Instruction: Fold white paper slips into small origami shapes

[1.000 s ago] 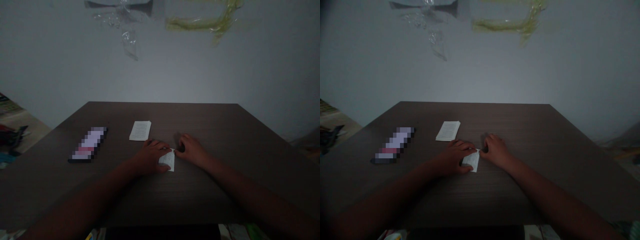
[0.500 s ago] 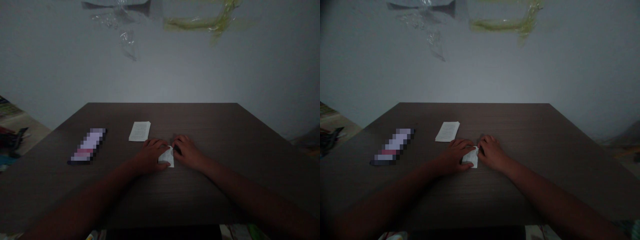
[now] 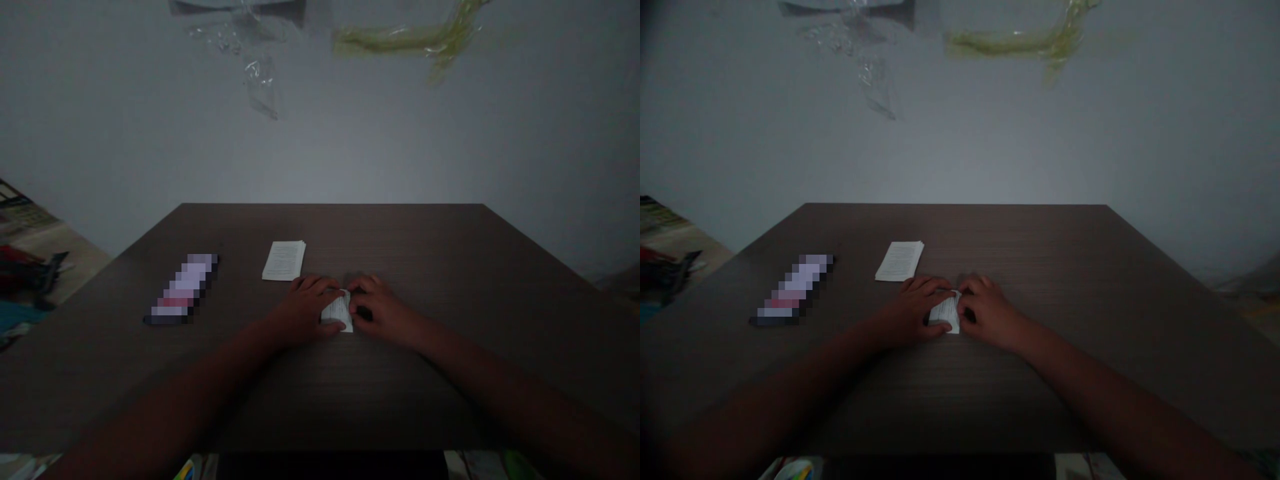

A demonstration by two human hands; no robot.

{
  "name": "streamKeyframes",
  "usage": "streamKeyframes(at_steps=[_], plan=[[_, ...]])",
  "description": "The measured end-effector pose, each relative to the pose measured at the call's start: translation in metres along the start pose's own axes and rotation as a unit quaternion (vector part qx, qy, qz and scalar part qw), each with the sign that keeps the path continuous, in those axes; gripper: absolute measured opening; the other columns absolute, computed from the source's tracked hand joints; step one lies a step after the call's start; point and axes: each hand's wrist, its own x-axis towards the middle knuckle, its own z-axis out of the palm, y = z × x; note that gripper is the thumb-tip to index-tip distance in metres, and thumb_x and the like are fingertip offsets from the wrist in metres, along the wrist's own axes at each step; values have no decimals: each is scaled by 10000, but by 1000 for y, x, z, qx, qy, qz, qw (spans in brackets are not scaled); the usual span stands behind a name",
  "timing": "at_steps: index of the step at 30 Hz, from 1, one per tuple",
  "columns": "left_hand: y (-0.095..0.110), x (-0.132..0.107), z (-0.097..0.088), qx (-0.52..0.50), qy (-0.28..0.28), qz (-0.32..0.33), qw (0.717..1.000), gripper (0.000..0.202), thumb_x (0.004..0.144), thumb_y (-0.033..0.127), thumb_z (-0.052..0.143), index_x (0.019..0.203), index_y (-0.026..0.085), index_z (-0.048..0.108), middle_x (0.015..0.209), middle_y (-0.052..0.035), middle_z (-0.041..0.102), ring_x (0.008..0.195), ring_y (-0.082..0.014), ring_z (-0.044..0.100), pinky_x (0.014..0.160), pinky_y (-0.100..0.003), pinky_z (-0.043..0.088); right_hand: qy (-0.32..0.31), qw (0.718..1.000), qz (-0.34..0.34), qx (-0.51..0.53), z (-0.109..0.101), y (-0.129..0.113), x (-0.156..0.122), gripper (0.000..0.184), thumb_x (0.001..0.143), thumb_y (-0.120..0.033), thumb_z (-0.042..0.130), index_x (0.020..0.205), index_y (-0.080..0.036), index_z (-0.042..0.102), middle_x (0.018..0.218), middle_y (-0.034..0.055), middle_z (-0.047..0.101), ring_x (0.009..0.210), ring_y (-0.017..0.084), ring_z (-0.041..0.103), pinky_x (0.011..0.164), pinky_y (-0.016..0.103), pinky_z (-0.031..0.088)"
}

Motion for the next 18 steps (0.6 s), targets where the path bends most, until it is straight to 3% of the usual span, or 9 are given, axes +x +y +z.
streamKeyframes(at_steps=[9,14,18], plan=[[-5,1,4,8,11,6,1000,650,1153,484,959,1761,308,809,1880,-146,748,1757,-472,655,1473,-682,517,-34,995,-79,49,-5,-7,-7,141,1033,-153,979,1049,-281,923,1513,109,852,1501,377,763,1338,621,572],[-3,2,3,0,1,-1,1000,723,1176,482,935,1840,270,744,1892,-173,734,1779,-481,630,1487,-695,494,17,998,-21,59,8,5,-1,104,1073,-192,948,1054,-288,911,1529,113,849,1518,379,764,1353,657,583],[-6,2,5,8,10,2,1000,679,1158,511,959,1770,264,797,1854,-165,756,1747,-471,642,1497,-675,476,62,996,44,50,18,20,1,110,1103,-205,899,1165,-293,922,1650,154,796,1606,393,736,1359,661,624]])
